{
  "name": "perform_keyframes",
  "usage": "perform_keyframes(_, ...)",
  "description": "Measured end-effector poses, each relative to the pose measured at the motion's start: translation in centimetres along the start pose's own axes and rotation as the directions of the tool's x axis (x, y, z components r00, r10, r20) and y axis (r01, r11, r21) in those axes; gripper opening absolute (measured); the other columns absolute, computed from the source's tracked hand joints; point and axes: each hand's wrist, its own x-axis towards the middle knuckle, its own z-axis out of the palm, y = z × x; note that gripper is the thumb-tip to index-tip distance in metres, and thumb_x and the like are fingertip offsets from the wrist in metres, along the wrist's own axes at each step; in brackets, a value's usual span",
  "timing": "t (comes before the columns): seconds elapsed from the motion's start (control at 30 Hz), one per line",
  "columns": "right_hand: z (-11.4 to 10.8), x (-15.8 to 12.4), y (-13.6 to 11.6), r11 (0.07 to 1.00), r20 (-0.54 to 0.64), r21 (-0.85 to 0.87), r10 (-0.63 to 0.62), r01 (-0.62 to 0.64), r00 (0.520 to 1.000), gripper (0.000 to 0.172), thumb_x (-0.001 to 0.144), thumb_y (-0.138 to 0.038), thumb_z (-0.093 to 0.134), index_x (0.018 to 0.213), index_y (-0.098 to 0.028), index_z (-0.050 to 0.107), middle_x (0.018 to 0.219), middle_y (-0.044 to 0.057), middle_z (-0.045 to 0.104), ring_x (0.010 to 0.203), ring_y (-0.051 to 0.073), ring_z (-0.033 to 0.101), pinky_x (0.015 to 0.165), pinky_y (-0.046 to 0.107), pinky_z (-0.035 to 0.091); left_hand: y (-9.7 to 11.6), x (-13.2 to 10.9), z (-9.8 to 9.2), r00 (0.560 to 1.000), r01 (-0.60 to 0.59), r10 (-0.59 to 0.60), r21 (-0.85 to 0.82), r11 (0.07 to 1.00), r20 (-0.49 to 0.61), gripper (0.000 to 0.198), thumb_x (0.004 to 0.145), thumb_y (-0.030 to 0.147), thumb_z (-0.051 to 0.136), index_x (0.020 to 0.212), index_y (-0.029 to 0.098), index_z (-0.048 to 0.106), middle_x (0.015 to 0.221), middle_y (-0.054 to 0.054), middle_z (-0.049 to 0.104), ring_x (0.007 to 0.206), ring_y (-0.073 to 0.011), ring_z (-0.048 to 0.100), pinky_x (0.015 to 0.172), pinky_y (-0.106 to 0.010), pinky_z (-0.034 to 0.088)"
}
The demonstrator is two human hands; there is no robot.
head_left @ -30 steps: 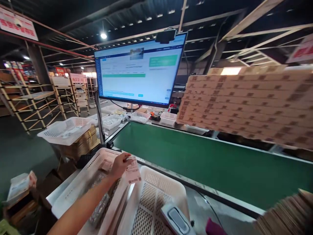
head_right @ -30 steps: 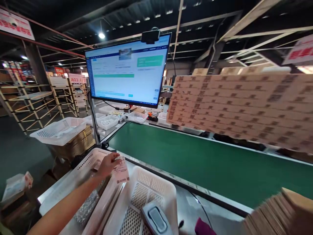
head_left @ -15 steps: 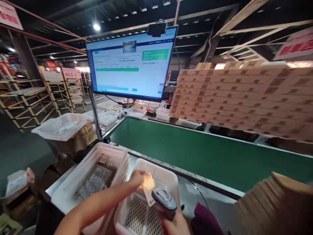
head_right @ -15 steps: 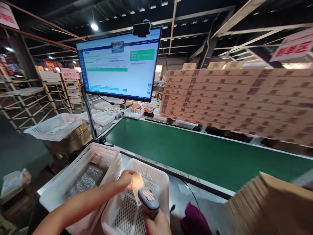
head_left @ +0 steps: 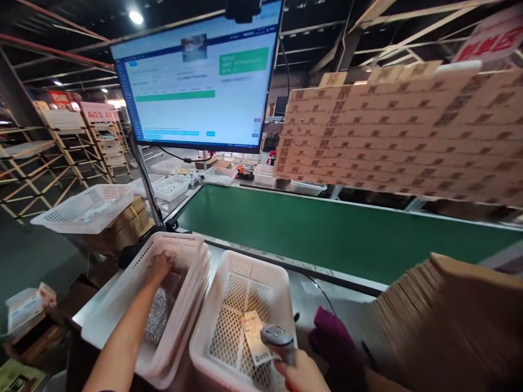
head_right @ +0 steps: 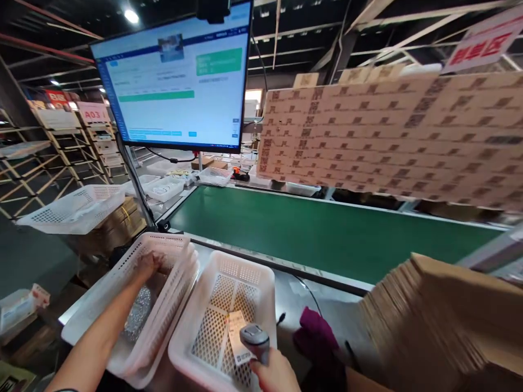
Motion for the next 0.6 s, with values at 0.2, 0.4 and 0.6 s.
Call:
perform_keyframes(0.2,-0.1,0.8,1.8,0.993,0.101,-0.112,0.033,-0.021,0.994,0.029,0.073,-0.045,0.058,0.086,-0.022,0.071,0.058,0.008,0.066,0.048,0.029,0.069,0.045,0.034,0.041,0.6,2.1,-0.4,0.987,0.150,-0.157,-0.216,0.965,-0.014,0.035,0.073,0.032,0.086,0.087,0.023,0.055,0.089,-0.004,0.063,0.111,-0.0349,0.070,0.107,-0.047,0.055)
perform_keyframes(0.4,0.3,2.6,2.6,0.991,0.037,-0.130,0.047,-0.042,0.998,0.023,0.080,-0.040,0.059,0.091,-0.021,0.068,0.061,0.008,0.067,0.049,0.026,0.066,0.044,0.032,0.039,5.9,-3.1,-3.1,1.000,-0.008,0.001,-0.637,0.771,-0.011,0.072,0.076,0.081,0.075,0.114,0.022,0.060,0.121,-0.011,0.070,0.106,-0.0276,0.074,0.090,-0.042,0.069)
perform_keyframes(0.6,-0.7,0.3,-1.6,0.986,-0.021,0.155,-0.060,0.062,0.998,0.044,0.068,-0.064,0.054,0.083,-0.024,0.063,0.058,0.003,0.060,0.045,0.020,0.057,0.046,0.030,0.035,10.9,-11.7,0.3,0.943,0.097,0.197,-0.788,0.608,0.267,0.092,0.064,0.093,0.096,0.111,0.018,0.071,0.110,-0.012,0.074,0.094,-0.0260,0.072,0.078,-0.041,0.070)
